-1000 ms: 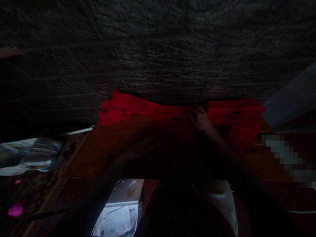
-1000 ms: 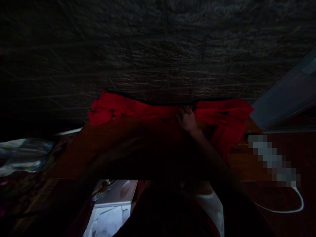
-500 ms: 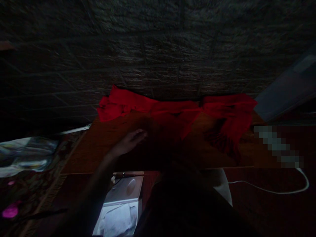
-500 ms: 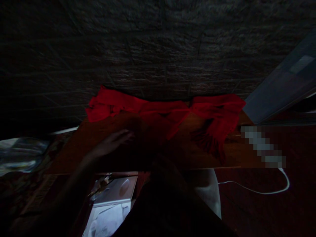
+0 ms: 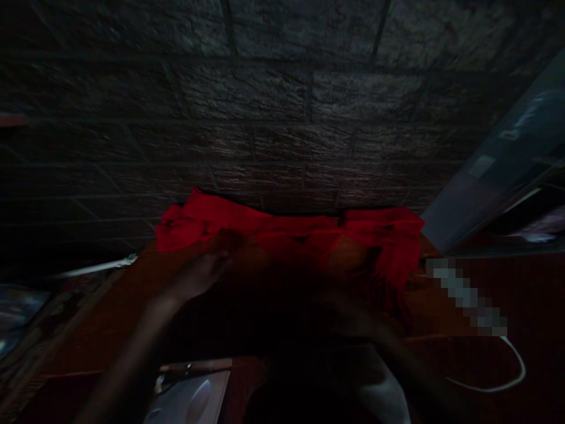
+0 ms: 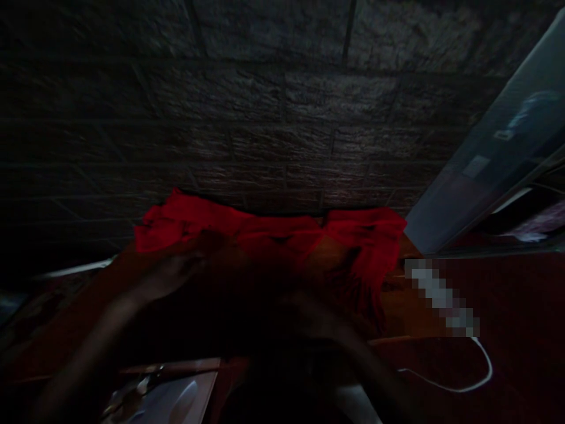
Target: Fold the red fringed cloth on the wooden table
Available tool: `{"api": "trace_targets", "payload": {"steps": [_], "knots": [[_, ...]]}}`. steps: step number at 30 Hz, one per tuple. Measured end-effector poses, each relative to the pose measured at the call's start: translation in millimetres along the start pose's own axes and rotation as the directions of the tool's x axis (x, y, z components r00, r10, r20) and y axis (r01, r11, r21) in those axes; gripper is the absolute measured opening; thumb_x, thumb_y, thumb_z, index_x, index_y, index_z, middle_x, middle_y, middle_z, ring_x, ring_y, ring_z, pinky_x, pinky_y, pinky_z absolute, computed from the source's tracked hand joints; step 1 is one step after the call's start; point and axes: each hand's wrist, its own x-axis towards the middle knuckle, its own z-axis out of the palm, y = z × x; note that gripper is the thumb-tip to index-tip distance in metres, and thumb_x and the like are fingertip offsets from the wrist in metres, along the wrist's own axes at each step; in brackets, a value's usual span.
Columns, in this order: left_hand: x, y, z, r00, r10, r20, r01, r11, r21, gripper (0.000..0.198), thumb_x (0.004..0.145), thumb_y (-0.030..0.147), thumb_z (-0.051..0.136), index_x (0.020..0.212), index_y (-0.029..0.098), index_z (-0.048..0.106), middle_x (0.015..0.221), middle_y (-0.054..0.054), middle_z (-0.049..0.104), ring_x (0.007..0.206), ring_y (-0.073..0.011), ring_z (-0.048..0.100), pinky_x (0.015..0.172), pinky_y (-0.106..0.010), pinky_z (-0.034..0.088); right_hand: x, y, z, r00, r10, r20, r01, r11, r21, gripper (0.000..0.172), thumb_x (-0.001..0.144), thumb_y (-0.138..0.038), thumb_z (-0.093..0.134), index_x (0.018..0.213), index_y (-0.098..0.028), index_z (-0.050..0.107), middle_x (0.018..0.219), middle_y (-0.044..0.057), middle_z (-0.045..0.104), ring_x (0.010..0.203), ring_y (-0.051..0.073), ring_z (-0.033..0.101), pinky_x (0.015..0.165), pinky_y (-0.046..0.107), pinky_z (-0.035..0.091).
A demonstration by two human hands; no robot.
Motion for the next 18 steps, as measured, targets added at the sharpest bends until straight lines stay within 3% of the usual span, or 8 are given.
{"api": "trace_targets", "payload": {"steps": [1, 2, 3, 5, 8, 11, 14, 18], "knots": [[15, 6, 6.8, 0.998, 0.054, -0.009, -0.054, 0.996, 0.065, 0.038, 0.087, 0.048, 0.050, 0.106, 0.023, 0.071, 0.107, -0.011, 0.074, 0.099, -0.0300, 0.069, 0.090, -0.041, 0.052, 4, 1, -16, 0.999, 0.010, -0.049, -0.013, 0.998, -0.062, 0.032, 0.087, -0.025, 0.057, 0.116, -0.021, 0.070, 0.102, 0.008, 0.073, 0.095, 0.024, 0.069, 0.087, 0.040, 0.055], [31, 14, 16.6, 0.992, 0.119, -0.029, -0.116, 0.989, 0.093, 0.042, 0.090, 0.047, 0.046, 0.116, 0.021, 0.067, 0.118, -0.012, 0.071, 0.109, -0.0297, 0.066, 0.098, -0.042, 0.049, 11, 1, -31, 0.985, 0.022, -0.171, -0.060, 0.974, -0.220, 0.035, 0.088, -0.020, 0.052, 0.118, -0.021, 0.069, 0.102, 0.008, 0.073, 0.097, 0.023, 0.069, 0.091, 0.039, 0.054], [48, 24, 28.6, 0.982, 0.183, -0.051, -0.176, 0.978, 0.112, 0.047, 0.091, 0.046, 0.043, 0.124, 0.018, 0.062, 0.128, -0.013, 0.066, 0.118, -0.0295, 0.061, 0.103, -0.044, 0.045, 22, 2, -47, 0.944, 0.002, -0.329, -0.134, 0.916, -0.379, 0.038, 0.089, -0.015, 0.048, 0.121, -0.021, 0.068, 0.106, 0.009, 0.072, 0.103, 0.023, 0.067, 0.097, 0.039, 0.051], [79, 42, 56.4, 0.948, 0.313, -0.064, -0.301, 0.941, 0.153, 0.058, 0.093, 0.046, 0.042, 0.139, 0.012, 0.049, 0.144, -0.017, 0.052, 0.135, -0.0293, 0.047, 0.112, -0.045, 0.037, 49, 6, -73, 0.879, -0.081, -0.471, -0.248, 0.765, -0.595, 0.051, 0.087, -0.007, 0.046, 0.135, -0.019, 0.058, 0.127, 0.012, 0.064, 0.119, 0.024, 0.058, 0.106, 0.040, 0.044], [111, 57, 96.4, 0.900, 0.436, -0.015, -0.424, 0.881, 0.209, 0.065, 0.094, 0.047, 0.043, 0.148, 0.011, 0.038, 0.156, -0.017, 0.034, 0.147, -0.0286, 0.028, 0.119, -0.048, 0.024, 85, 17, -97, 0.887, -0.145, -0.438, -0.269, 0.607, -0.747, 0.063, 0.084, -0.002, 0.045, 0.146, -0.013, 0.045, 0.149, 0.017, 0.044, 0.138, 0.027, 0.040, 0.114, 0.043, 0.036], [123, 53, 124.3, 0.897, 0.443, 0.004, -0.432, 0.874, 0.224, 0.064, 0.095, 0.048, 0.043, 0.147, 0.011, 0.040, 0.153, -0.018, 0.039, 0.146, -0.0282, 0.030, 0.120, -0.050, 0.021, 102, 33, -102, 0.929, -0.123, -0.348, -0.214, 0.588, -0.780, 0.065, 0.084, 0.000, 0.041, 0.148, -0.011, 0.041, 0.152, 0.018, 0.038, 0.142, 0.025, 0.035, 0.115, 0.042, 0.034], [124, 39, 137.1, 0.896, 0.440, -0.064, -0.417, 0.882, 0.219, 0.060, 0.095, 0.047, 0.041, 0.144, 0.013, 0.044, 0.150, -0.017, 0.044, 0.143, -0.0275, 0.037, 0.120, -0.048, 0.023, 105, 44, -100, 0.941, -0.125, -0.315, -0.171, 0.627, -0.760, 0.063, 0.087, -0.001, 0.039, 0.148, -0.015, 0.041, 0.152, 0.013, 0.041, 0.140, 0.021, 0.039, 0.116, 0.038, 0.034], [130, 26, 135.0, 0.903, 0.418, -0.105, -0.403, 0.905, 0.134, 0.063, 0.092, 0.049, 0.042, 0.144, 0.015, 0.045, 0.150, -0.015, 0.046, 0.140, -0.0288, 0.041, 0.118, -0.048, 0.029, 109, 49, -99, 0.920, -0.091, -0.380, -0.234, 0.650, -0.723, 0.057, 0.092, -0.006, 0.036, 0.147, -0.020, 0.044, 0.151, 0.008, 0.044, 0.134, 0.020, 0.045, 0.112, 0.034, 0.039]]}}
